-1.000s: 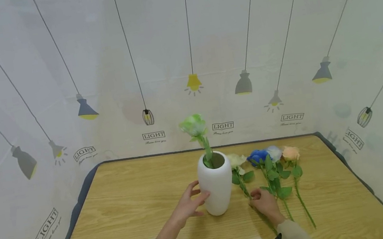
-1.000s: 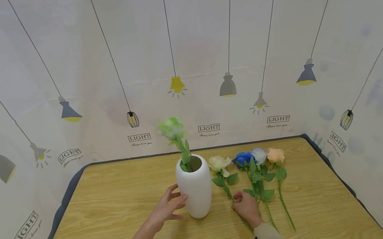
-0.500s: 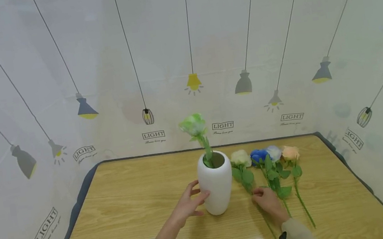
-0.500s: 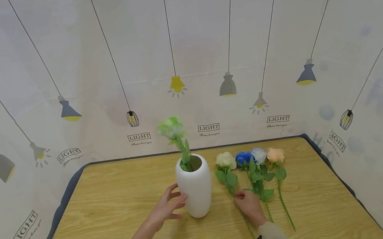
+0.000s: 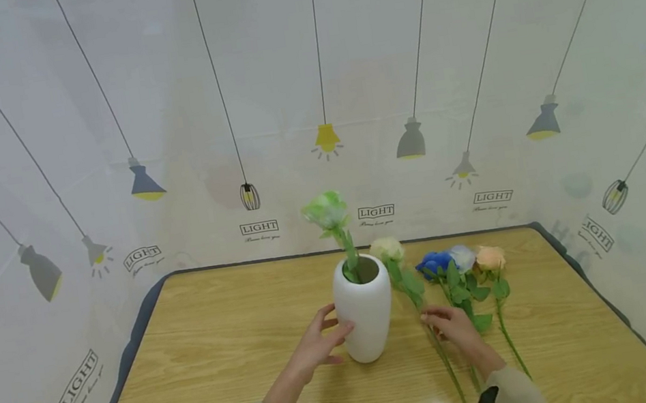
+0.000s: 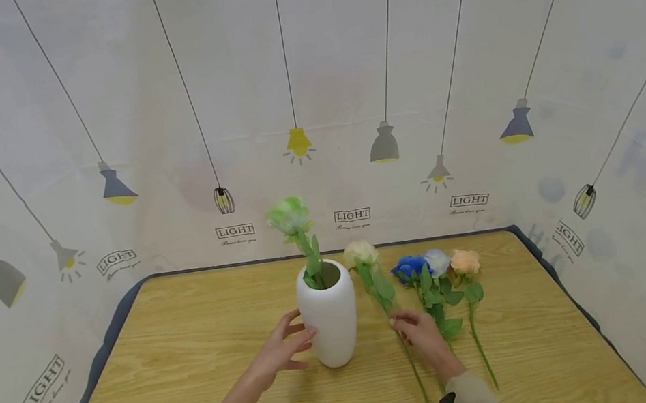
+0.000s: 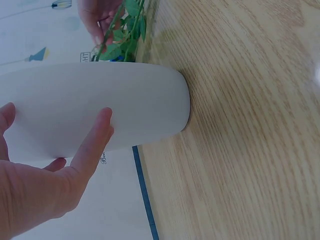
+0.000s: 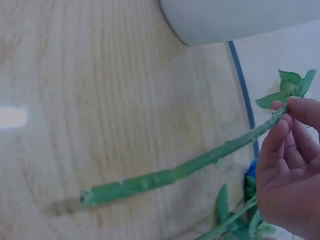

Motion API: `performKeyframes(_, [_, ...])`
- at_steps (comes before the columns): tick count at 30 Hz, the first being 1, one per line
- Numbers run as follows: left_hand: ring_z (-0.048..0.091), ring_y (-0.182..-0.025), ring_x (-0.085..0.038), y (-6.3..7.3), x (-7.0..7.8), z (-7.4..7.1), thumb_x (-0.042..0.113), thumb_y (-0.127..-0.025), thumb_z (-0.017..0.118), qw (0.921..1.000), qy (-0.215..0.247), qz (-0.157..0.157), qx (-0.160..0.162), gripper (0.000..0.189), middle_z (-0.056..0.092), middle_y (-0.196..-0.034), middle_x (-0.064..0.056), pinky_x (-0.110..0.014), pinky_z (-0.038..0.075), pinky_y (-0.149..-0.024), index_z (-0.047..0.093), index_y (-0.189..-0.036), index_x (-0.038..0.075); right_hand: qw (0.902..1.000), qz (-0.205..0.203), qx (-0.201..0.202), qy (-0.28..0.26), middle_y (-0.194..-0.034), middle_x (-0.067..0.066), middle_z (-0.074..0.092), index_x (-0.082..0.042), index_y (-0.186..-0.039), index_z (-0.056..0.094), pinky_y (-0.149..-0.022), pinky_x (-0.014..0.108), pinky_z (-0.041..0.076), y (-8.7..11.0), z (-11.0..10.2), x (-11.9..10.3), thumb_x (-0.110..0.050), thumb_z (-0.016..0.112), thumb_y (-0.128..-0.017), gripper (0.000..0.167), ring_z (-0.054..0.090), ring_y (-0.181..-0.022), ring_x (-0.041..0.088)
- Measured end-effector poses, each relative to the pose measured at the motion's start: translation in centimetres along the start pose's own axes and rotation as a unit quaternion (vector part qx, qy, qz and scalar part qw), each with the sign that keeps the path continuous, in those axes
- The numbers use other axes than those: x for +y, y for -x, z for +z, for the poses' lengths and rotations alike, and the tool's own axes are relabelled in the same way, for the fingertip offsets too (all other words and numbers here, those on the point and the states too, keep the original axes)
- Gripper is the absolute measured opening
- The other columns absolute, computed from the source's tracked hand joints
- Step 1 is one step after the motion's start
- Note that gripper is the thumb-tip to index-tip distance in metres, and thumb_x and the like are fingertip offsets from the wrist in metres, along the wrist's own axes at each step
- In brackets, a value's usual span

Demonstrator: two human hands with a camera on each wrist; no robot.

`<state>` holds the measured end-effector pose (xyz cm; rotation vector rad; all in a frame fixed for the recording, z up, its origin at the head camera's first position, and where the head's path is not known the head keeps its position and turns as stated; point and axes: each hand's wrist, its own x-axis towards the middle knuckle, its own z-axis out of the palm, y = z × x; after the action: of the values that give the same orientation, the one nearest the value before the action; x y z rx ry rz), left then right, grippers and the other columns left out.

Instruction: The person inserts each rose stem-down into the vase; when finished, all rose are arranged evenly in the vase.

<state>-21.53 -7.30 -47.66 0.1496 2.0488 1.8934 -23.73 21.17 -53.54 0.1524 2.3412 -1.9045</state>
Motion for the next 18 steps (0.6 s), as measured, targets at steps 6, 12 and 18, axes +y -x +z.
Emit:
performKeyframes(6, [0.044, -0.105, -0.044, 0.1, 0.2, 0.0, 0.038, -0.083, 0.06, 1.0, 0.007, 0.0, -0.005, 0.074, 0.03, -0.129, -0.028, -0.048, 0.048, -0.068, 0.022, -0.137, 0.004, 0.998, -0.062, -0.008, -0.012, -0.097, 0.019, 0.058, 0.003, -0.112, 0.054, -0.064, 0.043, 0.047, -0.1, -0.2, -2.0, -0.013, 0.059, -0.086, 0.031, 0.055, -0.072, 0.028])
performKeyframes(12, [0.043, -0.105, -0.046, 0.1, 0.3, -0.1, 0.035, -0.084, 0.06, 0.9999, 0.008, -0.001, -0.009, 0.072, 0.03, -0.129, -0.029, -0.049, 0.047, -0.069, 0.023, -0.136, 0.003, 0.9926, -0.117, -0.026, -0.018, -0.095, 0.019, 0.057, 0.004, -0.112, 0.05, -0.065, 0.042, 0.048, 0.3, -0.2, -4.1, -0.011, 0.058, -0.086, 0.031, 0.057, -0.071, 0.03])
performKeyframes(18, [0.044, -0.105, -0.044, 0.1, 0.0, 0.0, 0.04, -0.082, 0.06, 1.0, 0.004, 0.002, -0.005, 0.075, 0.03, -0.13, -0.028, -0.047, 0.048, -0.067, 0.022, -0.138, 0.006, 0.9818, -0.183, -0.01, -0.052, -0.086, 0.013, 0.06, 0.008, -0.109, 0.05, -0.06, 0.033, 0.05, 0.8, 0.0, -6.1, -0.009, 0.059, -0.085, 0.03, 0.058, -0.066, 0.019])
